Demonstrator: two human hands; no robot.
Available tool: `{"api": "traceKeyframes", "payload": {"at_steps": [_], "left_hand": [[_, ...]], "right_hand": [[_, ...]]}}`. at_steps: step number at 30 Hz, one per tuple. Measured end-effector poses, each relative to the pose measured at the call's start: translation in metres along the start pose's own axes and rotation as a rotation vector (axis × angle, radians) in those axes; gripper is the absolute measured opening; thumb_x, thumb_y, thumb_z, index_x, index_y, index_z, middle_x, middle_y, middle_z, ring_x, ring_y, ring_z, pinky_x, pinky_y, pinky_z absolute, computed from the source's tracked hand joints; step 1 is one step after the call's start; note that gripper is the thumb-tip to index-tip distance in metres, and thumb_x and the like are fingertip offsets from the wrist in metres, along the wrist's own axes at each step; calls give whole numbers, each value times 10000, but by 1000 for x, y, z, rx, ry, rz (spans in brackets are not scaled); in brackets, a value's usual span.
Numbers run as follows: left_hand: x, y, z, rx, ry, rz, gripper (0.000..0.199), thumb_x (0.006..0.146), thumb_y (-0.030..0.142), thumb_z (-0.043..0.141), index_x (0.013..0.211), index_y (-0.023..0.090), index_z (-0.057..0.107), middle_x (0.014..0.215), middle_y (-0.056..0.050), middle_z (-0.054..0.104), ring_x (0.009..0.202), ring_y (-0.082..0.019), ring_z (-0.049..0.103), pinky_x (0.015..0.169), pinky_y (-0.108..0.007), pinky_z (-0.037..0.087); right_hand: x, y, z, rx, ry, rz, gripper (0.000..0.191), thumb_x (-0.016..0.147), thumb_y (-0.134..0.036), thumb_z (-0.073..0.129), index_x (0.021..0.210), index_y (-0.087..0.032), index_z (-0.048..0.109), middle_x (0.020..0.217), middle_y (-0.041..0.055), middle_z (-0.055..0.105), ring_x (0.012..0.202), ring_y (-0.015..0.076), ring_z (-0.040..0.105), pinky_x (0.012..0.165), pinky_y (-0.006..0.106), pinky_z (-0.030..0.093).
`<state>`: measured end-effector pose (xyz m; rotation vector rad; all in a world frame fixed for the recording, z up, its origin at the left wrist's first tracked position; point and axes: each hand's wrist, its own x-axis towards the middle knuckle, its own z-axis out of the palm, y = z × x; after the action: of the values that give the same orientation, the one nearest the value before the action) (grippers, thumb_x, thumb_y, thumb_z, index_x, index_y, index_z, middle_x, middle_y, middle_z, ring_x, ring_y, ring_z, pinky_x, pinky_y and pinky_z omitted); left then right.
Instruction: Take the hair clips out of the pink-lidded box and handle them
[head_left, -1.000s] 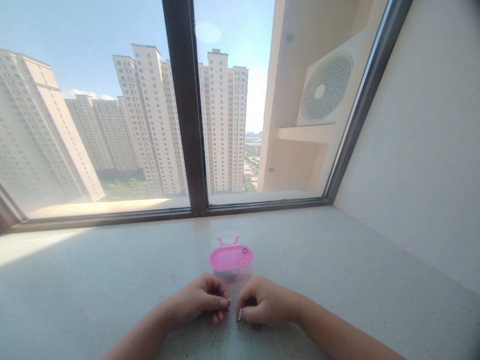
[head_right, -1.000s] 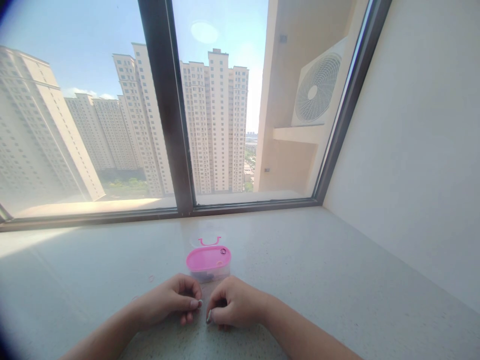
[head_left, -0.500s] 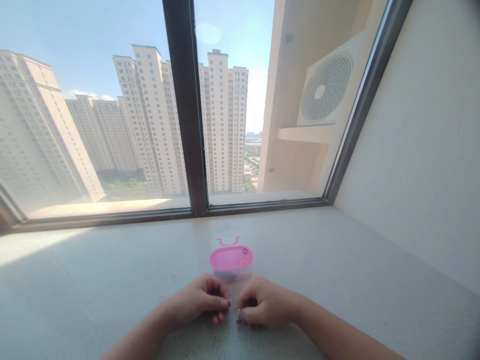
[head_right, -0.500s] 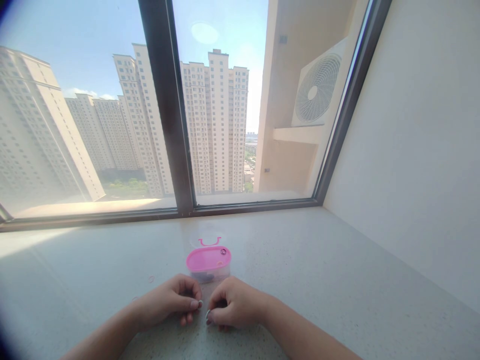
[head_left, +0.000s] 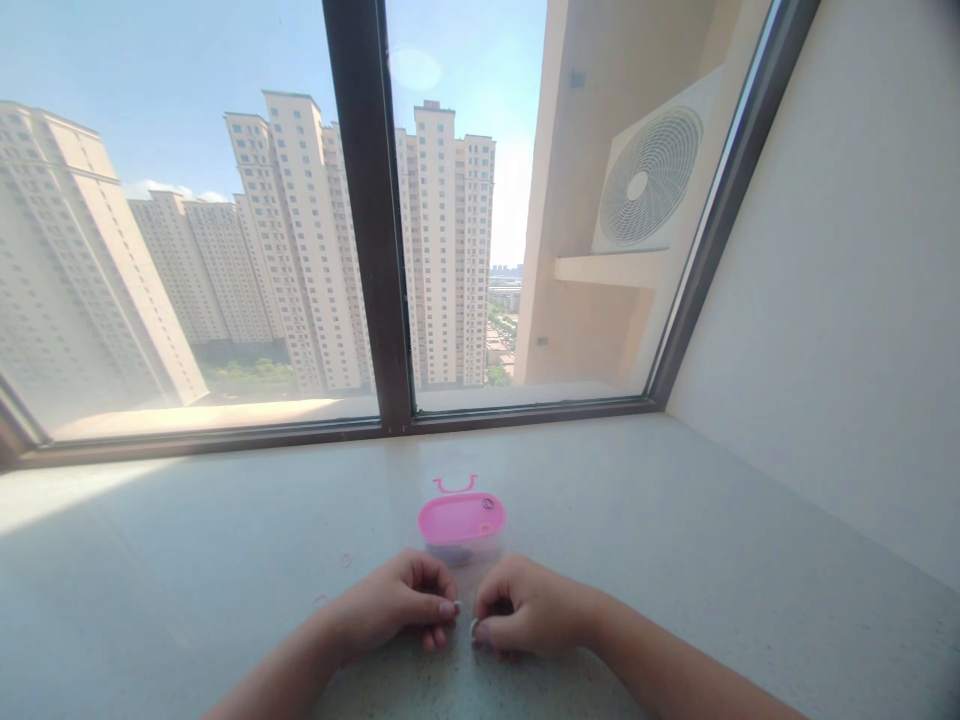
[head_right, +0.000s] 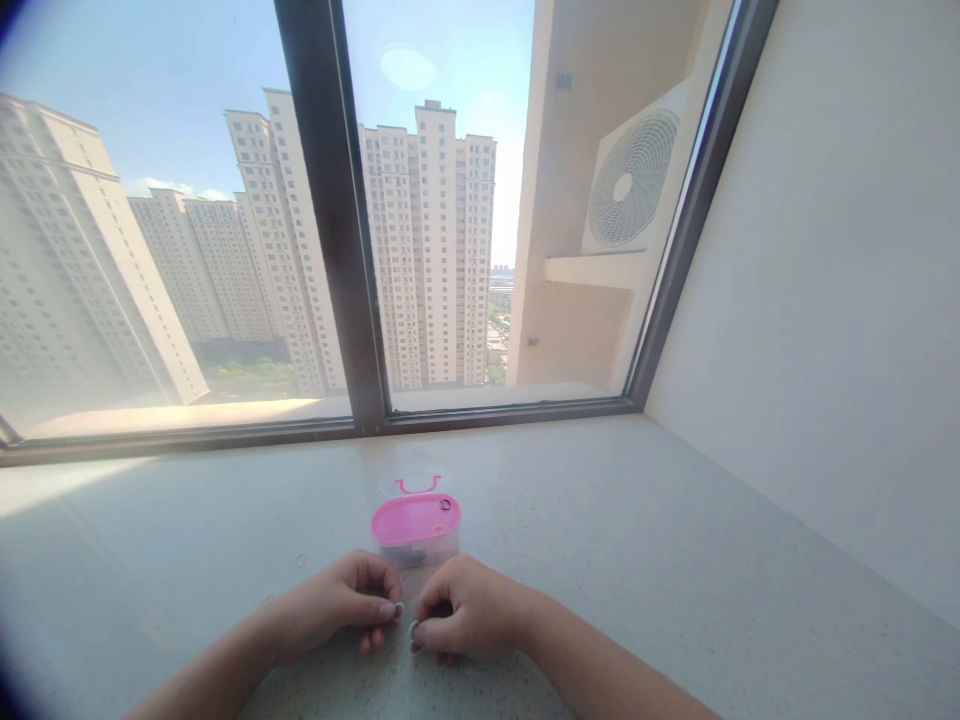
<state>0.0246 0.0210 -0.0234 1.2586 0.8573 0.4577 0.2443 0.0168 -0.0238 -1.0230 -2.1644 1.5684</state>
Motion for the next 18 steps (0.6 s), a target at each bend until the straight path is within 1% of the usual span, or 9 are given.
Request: {"api": "traceKeyframes", "payload": {"at_steps": [10,18], "left_hand": [[-1,1,1,6,1,-7,256,652,318,750,748,124,614,597,2,623,521,-99,566,537,-220,440],[0,1,0,8,5,-12,271,643,329,756,750,129,607,594,4,628,523,-104,568,536,-225,439]], "right_hand": [[0,3,-1,-15,-8,-6,177,720,-175,571,779,-108,724,565,-7,576,480,71,519,465,154,397],[0,-1,-1,-12,-10,2,174,713,-163,568,769,-112,725,560,-11,571,473,66,516,461,150,400]]}}
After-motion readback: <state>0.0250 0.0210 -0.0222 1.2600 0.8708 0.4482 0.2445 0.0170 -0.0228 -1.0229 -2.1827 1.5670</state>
